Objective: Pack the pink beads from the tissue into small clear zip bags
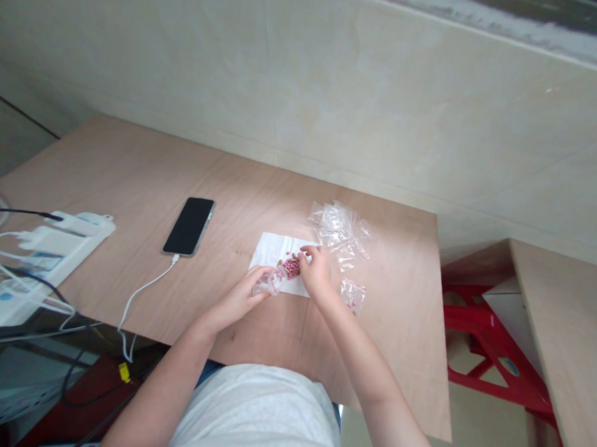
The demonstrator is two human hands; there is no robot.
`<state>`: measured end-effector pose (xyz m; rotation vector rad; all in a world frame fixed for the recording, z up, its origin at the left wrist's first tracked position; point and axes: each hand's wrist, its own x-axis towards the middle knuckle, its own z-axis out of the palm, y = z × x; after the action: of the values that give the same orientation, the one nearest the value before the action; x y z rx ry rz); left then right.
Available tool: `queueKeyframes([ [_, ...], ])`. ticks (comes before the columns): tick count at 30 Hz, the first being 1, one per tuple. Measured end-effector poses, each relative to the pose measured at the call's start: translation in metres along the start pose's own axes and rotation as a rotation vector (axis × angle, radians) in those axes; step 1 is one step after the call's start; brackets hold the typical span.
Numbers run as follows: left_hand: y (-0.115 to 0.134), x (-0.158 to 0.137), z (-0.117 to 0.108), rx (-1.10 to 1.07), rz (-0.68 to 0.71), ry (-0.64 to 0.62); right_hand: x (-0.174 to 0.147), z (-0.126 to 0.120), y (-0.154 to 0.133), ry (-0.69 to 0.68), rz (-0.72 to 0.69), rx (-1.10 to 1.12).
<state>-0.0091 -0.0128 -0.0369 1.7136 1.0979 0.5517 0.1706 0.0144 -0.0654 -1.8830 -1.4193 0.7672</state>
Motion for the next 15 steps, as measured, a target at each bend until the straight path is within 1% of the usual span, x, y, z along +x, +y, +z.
queueKeyframes([
  [2,0.000,-0.001,-0.001,0.001,-0.010,0.003,0.014,0.011,0.010,-0.023,-0.022,-0.102],
  [5,0.000,-0.001,-0.003,-0.002,-0.026,0.005,0.023,0.020,0.017,-0.060,-0.038,-0.182],
  [10,-0.004,0.001,-0.005,0.005,-0.046,0.007,0.025,0.020,0.024,-0.091,-0.016,-0.181],
  [15,-0.007,0.003,-0.003,0.005,-0.033,0.001,0.031,0.019,0.031,-0.097,0.029,-0.157],
])
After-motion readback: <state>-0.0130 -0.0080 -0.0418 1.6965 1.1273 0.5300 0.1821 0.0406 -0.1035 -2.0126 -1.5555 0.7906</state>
